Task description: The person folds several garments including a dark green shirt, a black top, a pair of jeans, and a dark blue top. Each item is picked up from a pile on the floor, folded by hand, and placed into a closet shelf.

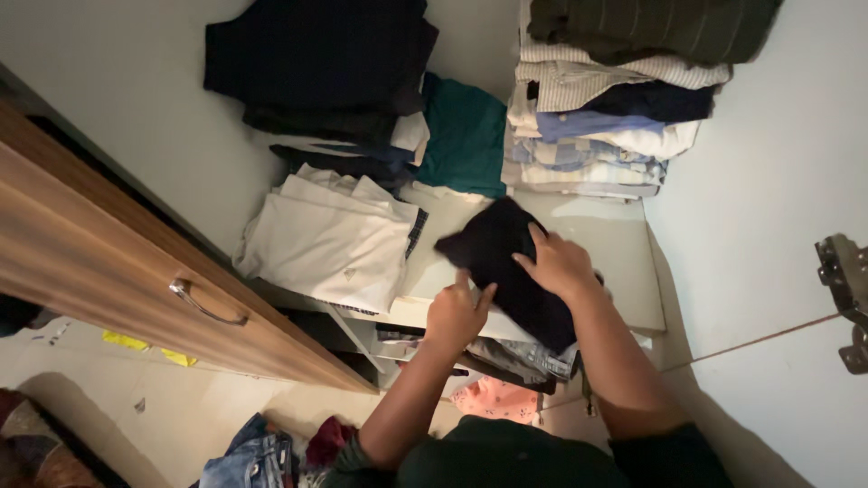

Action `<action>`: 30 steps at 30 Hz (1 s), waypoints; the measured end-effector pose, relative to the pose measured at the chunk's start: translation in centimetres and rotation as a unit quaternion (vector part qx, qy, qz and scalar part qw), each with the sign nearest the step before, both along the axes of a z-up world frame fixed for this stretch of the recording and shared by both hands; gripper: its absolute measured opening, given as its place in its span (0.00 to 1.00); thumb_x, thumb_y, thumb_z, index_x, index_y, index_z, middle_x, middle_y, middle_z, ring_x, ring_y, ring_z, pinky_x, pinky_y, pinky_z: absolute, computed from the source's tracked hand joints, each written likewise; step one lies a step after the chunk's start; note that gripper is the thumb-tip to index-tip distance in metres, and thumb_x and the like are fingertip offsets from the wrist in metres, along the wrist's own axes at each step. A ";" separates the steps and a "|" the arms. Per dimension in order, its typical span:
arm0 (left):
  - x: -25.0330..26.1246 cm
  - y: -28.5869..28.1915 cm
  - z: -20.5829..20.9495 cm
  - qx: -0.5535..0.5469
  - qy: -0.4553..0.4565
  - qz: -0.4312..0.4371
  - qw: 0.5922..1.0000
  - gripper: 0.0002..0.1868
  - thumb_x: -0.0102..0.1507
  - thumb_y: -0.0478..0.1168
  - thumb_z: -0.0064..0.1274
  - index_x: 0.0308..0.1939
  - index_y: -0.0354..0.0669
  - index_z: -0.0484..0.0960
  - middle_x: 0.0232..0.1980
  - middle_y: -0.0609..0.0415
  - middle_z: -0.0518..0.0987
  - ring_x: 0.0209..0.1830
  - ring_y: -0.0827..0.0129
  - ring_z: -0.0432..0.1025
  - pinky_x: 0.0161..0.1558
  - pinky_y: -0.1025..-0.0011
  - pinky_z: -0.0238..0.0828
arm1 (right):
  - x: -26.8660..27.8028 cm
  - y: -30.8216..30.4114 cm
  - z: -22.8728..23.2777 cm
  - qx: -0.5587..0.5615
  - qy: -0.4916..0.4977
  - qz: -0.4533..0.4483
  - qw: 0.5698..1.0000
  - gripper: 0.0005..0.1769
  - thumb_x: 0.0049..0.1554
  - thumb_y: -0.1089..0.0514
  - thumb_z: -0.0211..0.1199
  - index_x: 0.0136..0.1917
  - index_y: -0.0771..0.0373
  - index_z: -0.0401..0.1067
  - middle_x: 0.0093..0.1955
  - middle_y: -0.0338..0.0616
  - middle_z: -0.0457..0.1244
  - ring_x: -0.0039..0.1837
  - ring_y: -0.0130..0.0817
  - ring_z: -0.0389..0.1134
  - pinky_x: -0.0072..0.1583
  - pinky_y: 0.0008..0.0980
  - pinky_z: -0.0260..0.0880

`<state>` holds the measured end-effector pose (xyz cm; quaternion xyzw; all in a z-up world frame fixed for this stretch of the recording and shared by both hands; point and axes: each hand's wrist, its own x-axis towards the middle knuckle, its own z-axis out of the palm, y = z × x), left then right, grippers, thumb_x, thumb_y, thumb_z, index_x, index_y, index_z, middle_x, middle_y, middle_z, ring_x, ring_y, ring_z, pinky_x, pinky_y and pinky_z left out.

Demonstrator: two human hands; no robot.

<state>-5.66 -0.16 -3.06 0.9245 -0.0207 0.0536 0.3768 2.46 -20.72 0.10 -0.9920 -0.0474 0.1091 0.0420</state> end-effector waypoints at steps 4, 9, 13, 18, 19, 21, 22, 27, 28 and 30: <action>1.4 -0.1 -0.2 -0.106 -0.073 0.011 0.992 0.39 0.63 0.50 0.58 0.70 0.28 0.62 0.38 0.28 0.81 0.38 0.34 0.77 0.40 0.46 0.75 | -0.1 -1.2 -0.6 0.111 0.055 -0.015 0.992 0.62 0.52 0.23 0.60 0.86 0.56 0.41 0.62 0.66 0.66 0.65 0.60 0.69 0.65 0.49 0.71; 2.1 -1.2 0.0 -0.065 0.001 0.007 0.998 0.42 0.61 0.48 0.61 0.77 0.51 0.60 0.53 0.27 0.77 0.49 0.34 0.75 0.49 0.48 0.73 | -0.1 -1.6 -3.0 0.177 -0.035 -0.112 0.977 0.55 0.56 0.29 0.59 0.85 0.52 0.40 0.74 0.67 0.54 0.67 0.66 0.64 0.64 0.53 0.69; 3.6 -1.2 -0.7 -0.184 -0.011 -0.057 0.981 0.47 0.56 0.40 0.67 0.77 0.57 0.62 0.57 0.31 0.77 0.56 0.42 0.75 0.56 0.56 0.74 | 1.1 -1.5 -4.6 0.245 -0.012 -0.094 0.965 0.57 0.55 0.37 0.67 0.86 0.51 0.39 0.71 0.67 0.56 0.69 0.61 0.63 0.67 0.49 0.67; 6.7 0.2 -0.8 -0.532 0.121 -0.132 0.827 0.51 0.50 0.22 0.56 0.78 0.49 0.61 0.65 0.43 0.76 0.61 0.57 0.73 0.61 0.66 0.71 | 1.6 -0.4 -5.6 0.652 0.063 -0.116 0.747 0.52 0.49 0.61 0.66 0.83 0.51 0.48 0.72 0.56 0.58 0.67 0.46 0.62 0.65 0.44 0.66; 6.9 0.7 -0.5 -0.548 0.131 -0.137 0.815 0.51 0.49 0.21 0.54 0.78 0.48 0.61 0.67 0.45 0.74 0.63 0.59 0.72 0.62 0.67 0.70 | 1.4 0.2 -5.2 0.709 0.117 -0.164 0.676 0.52 0.48 0.64 0.63 0.83 0.48 0.50 0.70 0.54 0.60 0.65 0.45 0.64 0.64 0.43 0.67; 8.0 1.4 1.2 -0.580 0.141 -0.151 0.788 0.52 0.49 0.19 0.52 0.78 0.46 0.62 0.71 0.50 0.70 0.67 0.63 0.70 0.64 0.70 0.69 | 1.9 1.5 -3.4 0.733 0.091 -0.146 0.658 0.52 0.46 0.67 0.61 0.82 0.52 0.52 0.73 0.50 0.59 0.70 0.42 0.62 0.68 0.40 0.64; 8.2 1.9 2.0 -0.574 0.127 -0.172 0.791 0.52 0.49 0.19 0.52 0.79 0.46 0.61 0.73 0.49 0.69 0.68 0.62 0.68 0.66 0.69 0.66 | 1.4 2.2 -2.6 0.744 0.083 -0.143 0.648 0.52 0.46 0.69 0.60 0.82 0.54 0.53 0.74 0.48 0.59 0.72 0.40 0.62 0.70 0.38 0.62; 12.9 5.1 8.8 -0.472 -0.018 -0.271 0.838 0.54 0.47 0.19 0.50 0.80 0.45 0.60 0.81 0.49 0.61 0.79 0.64 0.57 0.75 0.69 0.53 | 4.5 5.2 4.5 0.767 -0.078 -0.010 0.636 0.51 0.46 0.70 0.60 0.82 0.57 0.51 0.76 0.46 0.56 0.75 0.39 0.58 0.71 0.37 0.62; 14.6 5.4 10.2 -0.449 -0.061 -0.287 0.844 0.53 0.48 0.20 0.50 0.80 0.45 0.59 0.82 0.49 0.61 0.82 0.64 0.55 0.78 0.69 0.49 | 5.9 5.8 5.5 0.749 -0.122 0.017 0.651 0.51 0.46 0.70 0.60 0.82 0.57 0.51 0.77 0.46 0.55 0.76 0.38 0.57 0.71 0.36 0.62; 18.4 5.9 13.3 -0.368 -0.150 -0.284 0.873 0.52 0.51 0.22 0.50 0.81 0.45 0.60 0.83 0.45 0.63 0.84 0.60 0.55 0.80 0.66 0.50 | 10.4 7.1 6.8 0.723 -0.219 0.081 0.651 0.50 0.48 0.69 0.61 0.82 0.59 0.52 0.77 0.49 0.55 0.77 0.40 0.57 0.75 0.36 0.59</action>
